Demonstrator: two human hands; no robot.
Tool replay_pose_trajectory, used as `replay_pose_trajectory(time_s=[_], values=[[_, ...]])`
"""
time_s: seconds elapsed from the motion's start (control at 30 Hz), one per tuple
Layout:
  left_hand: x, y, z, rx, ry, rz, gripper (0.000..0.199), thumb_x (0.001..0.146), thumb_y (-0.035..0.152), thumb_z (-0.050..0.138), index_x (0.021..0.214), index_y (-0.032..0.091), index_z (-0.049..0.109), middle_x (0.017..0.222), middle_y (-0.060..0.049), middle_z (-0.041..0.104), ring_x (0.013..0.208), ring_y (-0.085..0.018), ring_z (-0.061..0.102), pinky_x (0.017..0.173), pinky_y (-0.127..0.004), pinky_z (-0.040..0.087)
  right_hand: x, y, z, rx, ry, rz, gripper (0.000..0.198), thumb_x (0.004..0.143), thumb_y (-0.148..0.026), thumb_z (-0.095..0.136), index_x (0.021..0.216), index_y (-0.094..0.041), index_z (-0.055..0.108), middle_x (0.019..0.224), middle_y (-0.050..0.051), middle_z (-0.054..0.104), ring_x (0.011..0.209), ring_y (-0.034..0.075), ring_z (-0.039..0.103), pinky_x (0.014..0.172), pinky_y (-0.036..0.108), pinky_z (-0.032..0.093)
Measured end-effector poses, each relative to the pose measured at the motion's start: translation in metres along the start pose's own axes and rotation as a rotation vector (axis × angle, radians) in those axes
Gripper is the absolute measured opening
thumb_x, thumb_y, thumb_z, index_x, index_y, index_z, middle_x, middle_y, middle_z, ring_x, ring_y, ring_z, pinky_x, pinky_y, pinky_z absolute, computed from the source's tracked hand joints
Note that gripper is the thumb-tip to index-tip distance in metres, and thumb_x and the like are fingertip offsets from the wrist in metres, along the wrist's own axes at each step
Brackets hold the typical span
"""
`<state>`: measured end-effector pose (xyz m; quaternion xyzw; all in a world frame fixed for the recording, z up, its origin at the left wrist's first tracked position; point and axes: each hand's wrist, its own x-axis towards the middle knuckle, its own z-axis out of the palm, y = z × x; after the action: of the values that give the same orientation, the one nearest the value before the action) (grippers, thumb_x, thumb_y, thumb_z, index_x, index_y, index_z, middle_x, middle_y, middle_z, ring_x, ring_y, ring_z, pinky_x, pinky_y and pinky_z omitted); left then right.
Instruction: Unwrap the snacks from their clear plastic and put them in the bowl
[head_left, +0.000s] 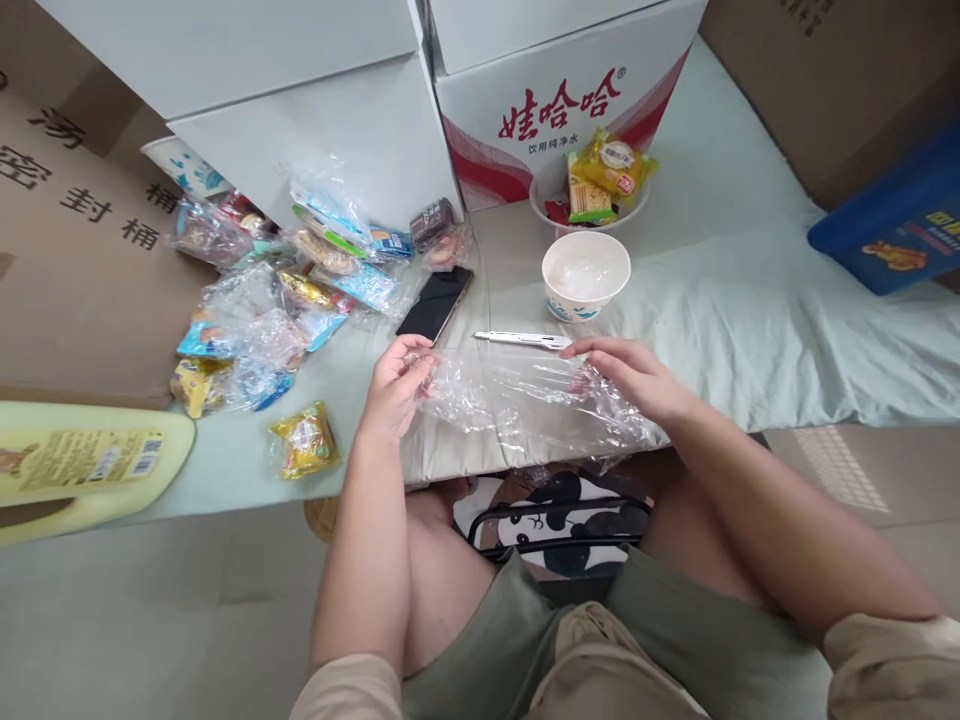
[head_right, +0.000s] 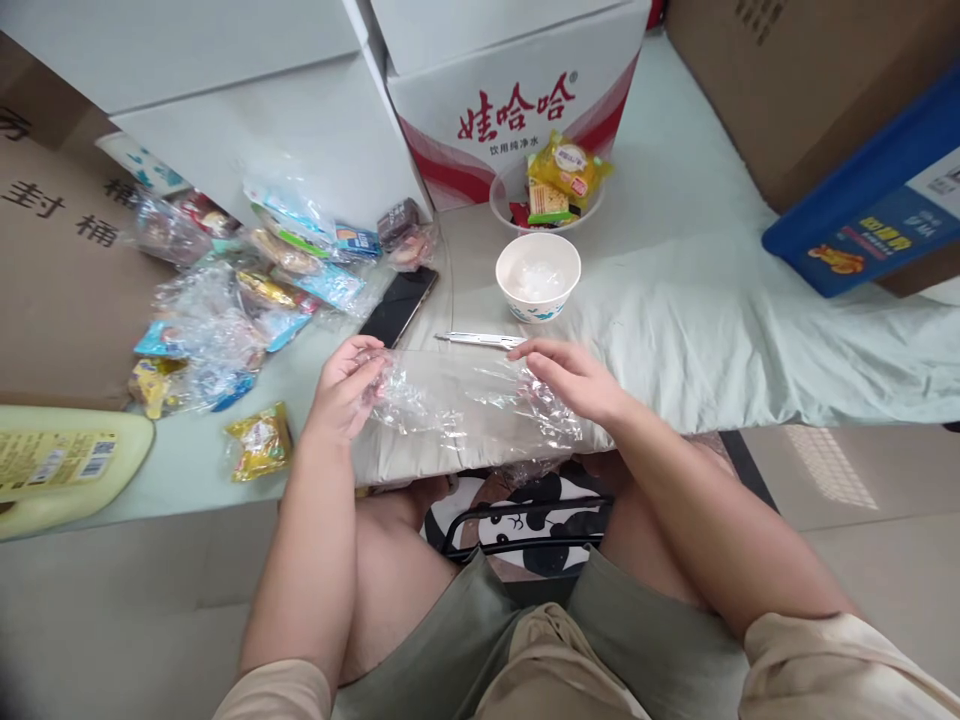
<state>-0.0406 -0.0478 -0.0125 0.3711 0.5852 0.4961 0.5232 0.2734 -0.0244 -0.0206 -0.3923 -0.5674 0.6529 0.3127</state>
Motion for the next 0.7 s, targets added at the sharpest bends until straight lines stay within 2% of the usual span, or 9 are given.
replay_pose_trajectory(time_s=[0.07,0.1,0.23,0.33,0.43,0.5,0.57,0.63,0.7], values=[[-0.002,0.000,0.001,0.031,-0.108,-0.053,0.038,0.064,0.031,0.081,0.094,0.020,0.058,0.074,0.004,0.060,0.046,-0.004,0.046,0.039,-0.016,0.034,0.005,0.004,0.002,-0.010,0.077,-0.053,0.038,0.090,-0.056,0.061,0.101,-0.021,0.067,0.081,0.003,0.069,0.072,0.015,0.064,0.067,0.030,0.054],[-0.003,-0.001,0.002,0.061,-0.175,-0.079,0.038,0.065,0.030,0.081,0.094,0.020,0.058,0.073,0.004,0.059,0.045,-0.004,0.046,0.039,-0.017,0.035,0.007,0.006,0.004,0.039,0.036,-0.070,0.037,0.090,-0.055,0.061,0.103,-0.021,0.067,0.087,0.004,0.070,0.079,0.016,0.066,0.072,0.031,0.055],[-0.006,-0.007,0.014,0.181,-0.371,-0.125,0.035,0.069,0.031,0.079,0.095,0.020,0.059,0.077,0.003,0.062,0.045,-0.005,0.049,0.040,-0.019,0.038,0.010,0.012,0.020,0.154,-0.328,-0.038,0.044,0.087,-0.047,0.070,0.120,-0.020,0.059,0.113,0.009,0.069,0.104,0.018,0.066,0.085,0.032,0.056],[-0.006,-0.010,0.023,0.213,-0.433,-0.105,0.034,0.073,0.034,0.077,0.098,0.020,0.059,0.078,0.001,0.065,0.045,-0.006,0.050,0.041,-0.020,0.039,0.009,0.015,0.037,0.056,-0.469,0.022,0.054,0.083,-0.037,0.074,0.129,-0.019,0.052,0.113,0.009,0.068,0.081,0.012,0.065,0.070,0.027,0.055],[-0.004,-0.010,0.026,0.224,-0.437,-0.080,0.035,0.074,0.037,0.076,0.100,0.020,0.059,0.077,0.000,0.068,0.045,-0.007,0.050,0.043,-0.021,0.040,0.010,0.014,0.050,-0.120,-0.366,0.044,0.054,0.081,-0.031,0.073,0.129,-0.019,0.052,0.108,0.005,0.065,0.057,0.005,0.050,0.054,0.023,0.045],[-0.003,-0.010,0.025,0.229,-0.423,-0.073,0.037,0.074,0.039,0.076,0.100,0.020,0.059,0.078,-0.001,0.069,0.045,-0.007,0.050,0.044,-0.022,0.040,0.011,0.011,0.054,-0.196,-0.325,0.038,0.038,0.081,-0.029,0.071,0.116,-0.018,0.058,0.095,0.002,0.063,0.057,0.006,0.048,0.053,0.024,0.042],[-0.003,-0.010,0.023,0.240,-0.426,-0.073,0.039,0.074,0.043,0.076,0.100,0.020,0.059,0.078,-0.002,0.071,0.048,-0.009,0.053,0.047,-0.023,0.043,0.012,0.008,0.054,-0.195,-0.346,0.020,0.018,0.083,-0.029,0.066,0.096,-0.018,0.060,0.077,-0.002,0.057,0.060,0.008,0.047,0.054,0.024,0.039],[-0.002,-0.011,0.021,0.259,-0.432,-0.058,0.040,0.075,0.045,0.075,0.101,0.019,0.059,0.078,-0.002,0.071,0.056,-0.011,0.059,0.055,-0.024,0.047,0.012,0.007,0.053,-0.151,-0.341,0.007,0.014,0.085,-0.031,0.063,0.084,-0.018,0.057,0.069,-0.004,0.051,0.061,0.009,0.044,0.054,0.024,0.036],[-0.003,-0.012,0.020,0.289,-0.441,-0.035,0.041,0.075,0.044,0.076,0.102,0.019,0.059,0.078,-0.002,0.071,0.067,-0.014,0.065,0.063,-0.025,0.049,0.013,0.007,0.051,-0.115,-0.292,0.008,0.018,0.084,-0.034,0.063,0.083,-0.019,0.055,0.069,-0.004,0.049,0.059,0.009,0.041,0.054,0.025,0.034]])
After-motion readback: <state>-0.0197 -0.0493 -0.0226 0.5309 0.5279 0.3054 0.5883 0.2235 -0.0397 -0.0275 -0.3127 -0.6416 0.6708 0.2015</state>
